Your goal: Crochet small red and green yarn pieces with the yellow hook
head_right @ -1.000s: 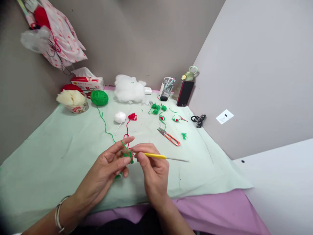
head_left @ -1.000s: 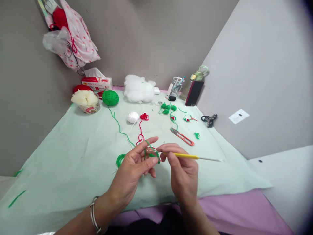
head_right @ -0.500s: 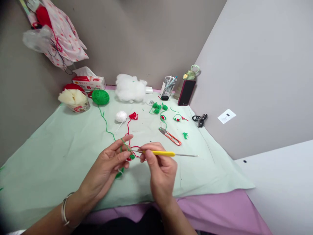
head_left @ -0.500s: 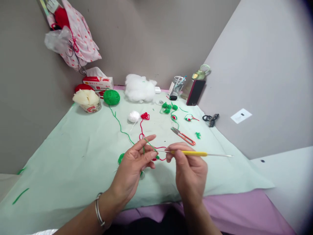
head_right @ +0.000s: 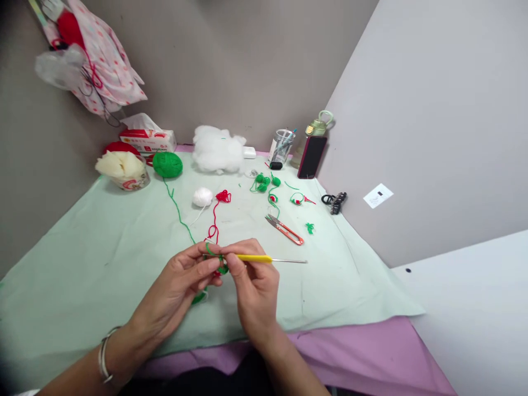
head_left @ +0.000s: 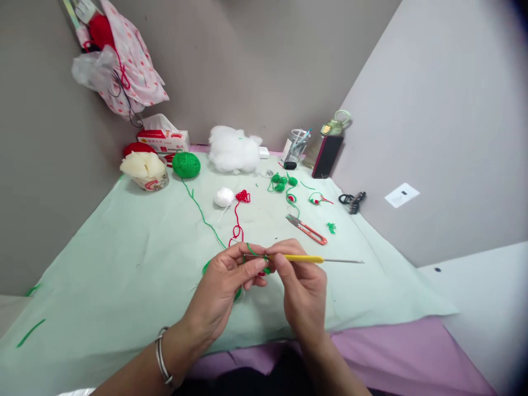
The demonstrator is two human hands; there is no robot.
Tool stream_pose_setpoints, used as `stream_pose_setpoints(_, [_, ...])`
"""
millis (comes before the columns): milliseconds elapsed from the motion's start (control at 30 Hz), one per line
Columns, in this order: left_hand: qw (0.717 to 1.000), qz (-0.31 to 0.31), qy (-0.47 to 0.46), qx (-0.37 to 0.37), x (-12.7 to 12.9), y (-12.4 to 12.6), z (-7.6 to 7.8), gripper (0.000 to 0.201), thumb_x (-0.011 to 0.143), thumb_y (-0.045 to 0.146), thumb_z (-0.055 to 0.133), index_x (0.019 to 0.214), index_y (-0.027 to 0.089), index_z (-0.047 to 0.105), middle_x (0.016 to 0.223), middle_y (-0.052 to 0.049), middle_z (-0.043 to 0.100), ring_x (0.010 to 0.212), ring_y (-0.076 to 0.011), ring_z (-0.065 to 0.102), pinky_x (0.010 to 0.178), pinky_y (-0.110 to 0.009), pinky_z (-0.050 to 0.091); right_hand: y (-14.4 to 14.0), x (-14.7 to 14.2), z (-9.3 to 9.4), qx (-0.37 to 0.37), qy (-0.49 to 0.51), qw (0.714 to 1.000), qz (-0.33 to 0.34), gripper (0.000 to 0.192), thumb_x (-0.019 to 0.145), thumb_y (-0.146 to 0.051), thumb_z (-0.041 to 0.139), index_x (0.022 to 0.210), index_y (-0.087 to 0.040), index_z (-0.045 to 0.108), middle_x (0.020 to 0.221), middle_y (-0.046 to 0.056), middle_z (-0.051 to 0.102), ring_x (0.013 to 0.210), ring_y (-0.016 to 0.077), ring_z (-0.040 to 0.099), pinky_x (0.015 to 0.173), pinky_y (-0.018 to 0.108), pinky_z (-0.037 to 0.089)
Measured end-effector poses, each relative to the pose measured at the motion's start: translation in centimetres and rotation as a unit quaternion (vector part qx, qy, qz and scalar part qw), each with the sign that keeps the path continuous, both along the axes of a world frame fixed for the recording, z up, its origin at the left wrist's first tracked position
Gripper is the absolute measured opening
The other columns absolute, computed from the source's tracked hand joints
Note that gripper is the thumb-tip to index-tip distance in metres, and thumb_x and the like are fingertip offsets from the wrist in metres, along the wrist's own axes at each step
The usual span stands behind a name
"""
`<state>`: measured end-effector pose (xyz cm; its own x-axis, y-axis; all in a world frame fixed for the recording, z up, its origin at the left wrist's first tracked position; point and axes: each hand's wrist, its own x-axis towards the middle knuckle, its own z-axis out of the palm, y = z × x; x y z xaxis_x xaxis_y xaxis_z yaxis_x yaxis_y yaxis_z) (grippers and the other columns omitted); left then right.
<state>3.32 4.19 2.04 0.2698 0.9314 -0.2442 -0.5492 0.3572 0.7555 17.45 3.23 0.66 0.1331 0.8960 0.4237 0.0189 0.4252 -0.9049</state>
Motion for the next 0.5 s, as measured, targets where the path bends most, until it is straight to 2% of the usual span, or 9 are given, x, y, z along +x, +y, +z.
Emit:
stream_pose_setpoints(100, [0.999,0.023,-0.018,-0.024,-0.5,0.4,0.3,0.023,0.067,0.027,0.100,0.076,0.017,0.081,0.065,0.004,0.067,0.051,-0.0037,0.050,0.063,-0.017,0.059,0.9,0.9,0.4,0.020,-0.128,0.991,0.039,0.013,0.102,-0.025,0.064,0.102,-0.025,0.077,0.099,0.004,0.076,0.088,0.0181,0.071,0.077,0.030,0.059])
stream_pose_setpoints(167, [0.998,0.047,-0.040,-0.033,-1.6,1.2,0.9,0.025,0.064,0.021,0.101,0.074,0.016,0.079,0.070,0.003,0.071,0.052,-0.0034,0.054,0.059,-0.015,0.059,2.5,2.4,0.5,0.004,-0.273,0.961,0.036,0.017,0.102,-0.025,0.063,0.117,-0.023,0.071,0.119,0.009,0.076,0.096,0.0206,0.073,0.086,0.034,0.061])
stream_pose_setpoints(200, [0.996,0.063,-0.053,-0.039,-2.4,1.7,1.2,0.025,0.063,0.019,0.101,0.076,0.016,0.080,0.066,0.005,0.069,0.050,-0.0032,0.054,0.061,-0.015,0.060,3.4,3.4,0.6,-0.018,-0.373,0.928,-0.001,0.022,0.104,-0.022,0.058,0.124,-0.021,0.068,0.125,0.012,0.075,0.100,0.0216,0.073,0.091,0.036,0.060])
stream_pose_setpoints(233, [0.994,0.076,-0.067,-0.037,-3.2,2.2,1.6,0.025,0.063,0.014,0.100,0.077,0.016,0.079,0.062,0.006,0.066,0.049,-0.0029,0.054,0.063,-0.015,0.062,4.3,4.4,0.5,-0.053,-0.487,0.870,-0.051,0.029,0.104,-0.018,0.054,0.132,-0.019,0.063,0.130,0.014,0.072,0.109,0.0231,0.071,0.097,0.036,0.058])
stream_pose_setpoints(267, [0.992,0.091,-0.077,-0.031,-4.1,2.7,2.1,0.023,0.066,0.012,0.099,0.077,0.015,0.079,0.063,0.006,0.067,0.050,-0.0027,0.055,0.069,-0.017,0.064,5.3,5.3,0.4,-0.100,-0.597,0.790,-0.096,0.037,0.106,-0.017,0.049,0.142,-0.019,0.056,0.141,0.015,0.067,0.125,0.0251,0.065,0.104,0.038,0.055])
stream_pose_setpoints(300, [0.991,0.108,-0.081,-0.023,-5.0,3.2,2.6,0.020,0.070,0.011,0.096,0.078,0.014,0.078,0.067,0.005,0.070,0.051,-0.0032,0.058,0.073,-0.020,0.066,6.2,6.1,0.3,-0.125,-0.625,0.761,-0.120,0.041,0.104,-0.013,0.048,0.145,-0.015,0.054,0.146,0.020,0.063,0.133,0.0309,0.060,0.108,0.045,0.052])
stream_pose_setpoints(367, [0.986,0.139,-0.087,-0.007,-6.5,3.9,3.5,0.014,0.079,0.009,0.089,0.080,0.015,0.077,0.076,0.003,0.075,0.060,-0.0071,0.066,0.078,-0.026,0.068,7.5,7.5,-0.1,-0.158,-0.657,0.724,-0.137,0.041,0.101,-0.007,0.044,0.141,-0.008,0.055,0.141,0.026,0.063,0.130,0.0373,0.060,0.104,0.052,0.051])
stream_pose_setpoints(500, [0.980,0.170,-0.106,0.020,-8.1,4.5,5.1,0.016,0.094,0.004,0.071,0.084,0.016,0.074,0.078,0.002,0.075,0.074,-0.0114,0.073,0.081,-0.031,0.068,8.9,8.9,-0.6,-0.201,-0.687,0.687,-0.125,0.032,0.099,-0.001,0.039,0.117,-0.008,0.065,0.117,0.026,0.068,0.112,0.0357,0.065,0.092,0.048,0.052])
